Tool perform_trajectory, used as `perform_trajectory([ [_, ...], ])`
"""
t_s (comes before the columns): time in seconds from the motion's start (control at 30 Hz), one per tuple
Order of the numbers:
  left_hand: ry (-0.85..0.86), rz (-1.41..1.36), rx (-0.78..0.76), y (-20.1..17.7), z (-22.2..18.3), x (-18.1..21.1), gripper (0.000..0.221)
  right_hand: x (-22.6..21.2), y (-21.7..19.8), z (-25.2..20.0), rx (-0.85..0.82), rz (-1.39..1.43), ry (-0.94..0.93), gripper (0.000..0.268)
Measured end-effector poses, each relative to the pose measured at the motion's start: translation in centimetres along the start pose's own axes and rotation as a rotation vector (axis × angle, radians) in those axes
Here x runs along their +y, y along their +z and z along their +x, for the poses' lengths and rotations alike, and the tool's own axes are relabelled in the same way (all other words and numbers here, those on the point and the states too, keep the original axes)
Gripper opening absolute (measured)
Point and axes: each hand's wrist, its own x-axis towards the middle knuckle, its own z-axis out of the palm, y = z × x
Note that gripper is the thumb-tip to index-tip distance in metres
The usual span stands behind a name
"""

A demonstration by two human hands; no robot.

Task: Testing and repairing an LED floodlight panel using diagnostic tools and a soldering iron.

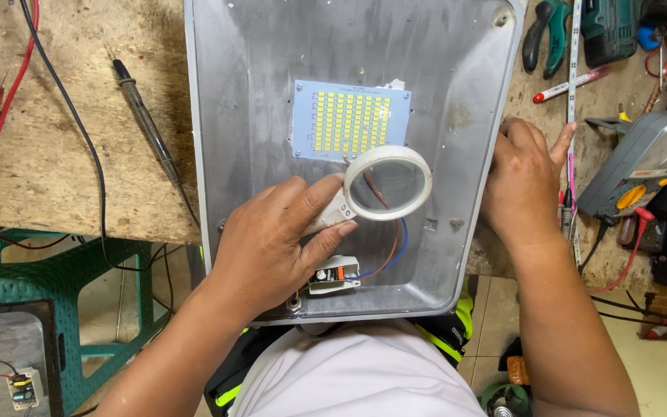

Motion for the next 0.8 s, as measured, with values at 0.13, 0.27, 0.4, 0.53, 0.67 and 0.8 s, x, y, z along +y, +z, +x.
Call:
perform_trajectory([
  [0.13,-0.019,0.008,-0.032,-0.1,0.2,0.1,0.044,-0.1,-0.4,-0.5,0.016,-0.021,0.020,0.021],
  [0.27,-0.031,-0.039,-0.068,-0.4,0.5,0.4,0.043,-0.6,-1.7,-1.8,0.139,0.049,0.023,0.018],
  [0.4,0.034,-0.123,-0.059,-0.5,0.8,0.6,0.044,-1.0,-3.6,-4.0,0.246,0.109,0.056,0.016],
  [0.53,0.062,-0.118,-0.082,-0.9,0.8,1.2,0.041,-0.4,-5.4,-7.4,0.383,0.170,0.100,0.012],
  [0.67,-0.096,0.059,-0.109,-0.7,1.2,1.6,0.052,3.7,-5.4,-11.9,0.759,0.569,0.484,0.011],
  [0.8,-0.263,0.145,-0.022,-0.4,0.7,0.8,0.057,9.1,-6.3,-14.9,1.074,1.366,1.175,0.011],
])
